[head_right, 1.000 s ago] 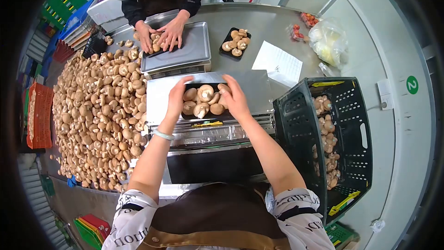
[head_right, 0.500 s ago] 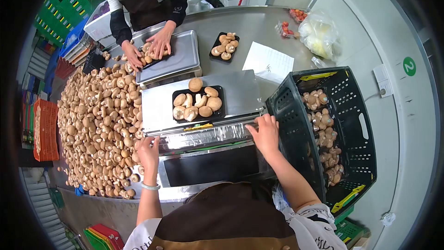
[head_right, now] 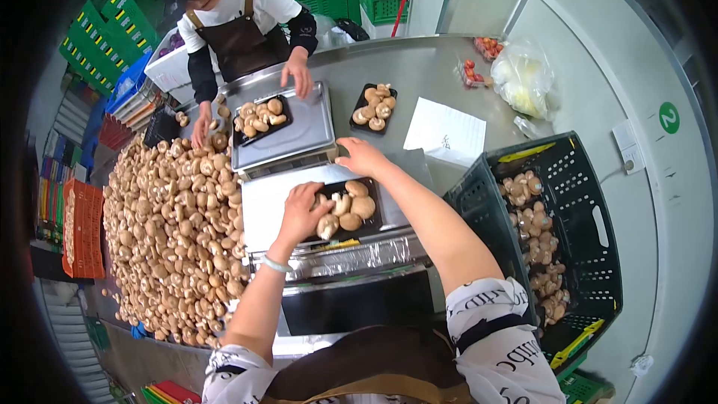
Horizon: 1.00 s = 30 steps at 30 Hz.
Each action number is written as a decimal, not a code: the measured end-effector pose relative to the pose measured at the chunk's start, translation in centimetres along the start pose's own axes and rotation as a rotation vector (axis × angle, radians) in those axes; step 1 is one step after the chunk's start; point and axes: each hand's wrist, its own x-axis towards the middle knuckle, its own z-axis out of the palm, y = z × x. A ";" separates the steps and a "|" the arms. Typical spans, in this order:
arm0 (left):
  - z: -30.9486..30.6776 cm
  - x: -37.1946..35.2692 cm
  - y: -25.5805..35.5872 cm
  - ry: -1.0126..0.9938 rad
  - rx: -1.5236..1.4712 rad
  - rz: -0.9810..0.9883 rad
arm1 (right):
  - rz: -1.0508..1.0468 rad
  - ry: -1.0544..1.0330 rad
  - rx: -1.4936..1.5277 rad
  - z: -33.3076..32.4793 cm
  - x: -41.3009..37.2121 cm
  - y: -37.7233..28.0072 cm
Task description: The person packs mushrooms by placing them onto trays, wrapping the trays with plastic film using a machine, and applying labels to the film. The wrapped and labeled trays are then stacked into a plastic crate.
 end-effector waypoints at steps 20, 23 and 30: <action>-4.0 -1.4 -0.9 -0.007 -0.375 -0.370 | -0.208 -1.058 -0.291 6.7 10.9 6.9; -4.4 -1.2 -1.1 0.031 -0.372 -0.368 | -0.420 -0.674 -0.238 4.1 9.5 10.3; -5.2 -0.4 0.6 -0.171 -0.320 -0.182 | -0.146 -0.813 -0.428 1.8 8.9 10.7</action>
